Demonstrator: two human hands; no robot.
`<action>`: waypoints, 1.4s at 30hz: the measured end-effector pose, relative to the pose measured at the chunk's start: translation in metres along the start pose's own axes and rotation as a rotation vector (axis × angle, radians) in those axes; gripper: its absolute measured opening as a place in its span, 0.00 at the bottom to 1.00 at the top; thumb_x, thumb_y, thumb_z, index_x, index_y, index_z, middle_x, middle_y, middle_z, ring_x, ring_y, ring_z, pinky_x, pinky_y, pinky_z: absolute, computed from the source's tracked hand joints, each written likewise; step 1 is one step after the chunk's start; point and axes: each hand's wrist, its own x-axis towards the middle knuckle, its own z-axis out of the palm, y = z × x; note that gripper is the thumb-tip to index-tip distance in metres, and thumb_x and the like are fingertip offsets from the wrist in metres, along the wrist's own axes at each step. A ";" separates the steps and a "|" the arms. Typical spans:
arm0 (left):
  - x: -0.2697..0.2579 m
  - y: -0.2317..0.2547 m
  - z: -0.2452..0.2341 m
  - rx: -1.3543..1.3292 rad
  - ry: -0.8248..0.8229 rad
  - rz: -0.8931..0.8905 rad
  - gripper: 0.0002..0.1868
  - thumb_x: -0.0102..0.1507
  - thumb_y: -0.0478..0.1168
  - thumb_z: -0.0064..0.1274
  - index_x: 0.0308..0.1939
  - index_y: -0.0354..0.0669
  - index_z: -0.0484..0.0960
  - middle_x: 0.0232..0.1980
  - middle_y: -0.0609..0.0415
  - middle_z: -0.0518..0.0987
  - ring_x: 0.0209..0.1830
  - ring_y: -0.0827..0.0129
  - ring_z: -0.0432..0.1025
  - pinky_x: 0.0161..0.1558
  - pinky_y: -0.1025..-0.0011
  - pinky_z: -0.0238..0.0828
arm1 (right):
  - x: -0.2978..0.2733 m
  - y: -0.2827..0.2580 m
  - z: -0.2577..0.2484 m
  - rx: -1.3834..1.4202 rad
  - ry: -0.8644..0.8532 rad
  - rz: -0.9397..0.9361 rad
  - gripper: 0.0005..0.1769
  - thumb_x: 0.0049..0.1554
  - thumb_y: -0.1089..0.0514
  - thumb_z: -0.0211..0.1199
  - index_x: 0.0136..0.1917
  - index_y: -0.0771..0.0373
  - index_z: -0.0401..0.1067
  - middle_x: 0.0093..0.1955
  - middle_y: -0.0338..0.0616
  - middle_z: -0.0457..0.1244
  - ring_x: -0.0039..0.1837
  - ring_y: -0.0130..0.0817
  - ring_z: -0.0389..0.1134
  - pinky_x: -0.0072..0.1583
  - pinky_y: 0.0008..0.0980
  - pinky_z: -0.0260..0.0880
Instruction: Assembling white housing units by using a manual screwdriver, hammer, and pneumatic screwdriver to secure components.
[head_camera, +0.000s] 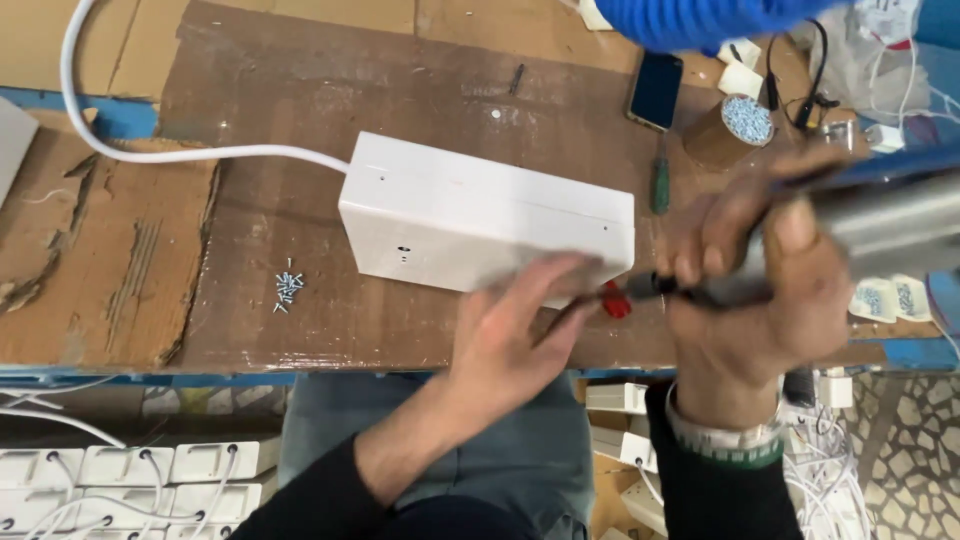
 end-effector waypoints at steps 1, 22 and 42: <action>0.008 -0.002 0.003 -0.005 -0.006 -0.001 0.24 0.65 0.28 0.61 0.63 0.43 0.74 0.53 0.53 0.85 0.50 0.63 0.84 0.49 0.70 0.84 | 0.010 0.001 0.000 -0.004 0.007 -0.002 0.16 0.68 0.55 0.63 0.58 0.65 0.61 0.29 0.41 0.54 0.30 0.29 0.56 0.35 0.33 0.59; 0.054 -0.021 0.011 0.366 -0.153 0.045 0.38 0.61 0.32 0.59 0.73 0.39 0.57 0.46 0.52 0.84 0.49 0.54 0.79 0.62 0.57 0.72 | 0.061 0.038 -0.023 -0.095 -0.085 -0.042 0.14 0.71 0.59 0.62 0.62 0.69 0.62 0.32 0.46 0.56 0.32 0.32 0.58 0.37 0.32 0.64; 0.055 -0.023 0.011 0.395 -0.181 -0.005 0.38 0.64 0.36 0.60 0.74 0.37 0.58 0.41 0.54 0.85 0.41 0.54 0.80 0.41 0.59 0.78 | 0.057 0.032 -0.017 -0.018 -0.219 0.084 0.23 0.63 0.58 0.74 0.59 0.67 0.61 0.30 0.47 0.57 0.27 0.33 0.58 0.31 0.30 0.61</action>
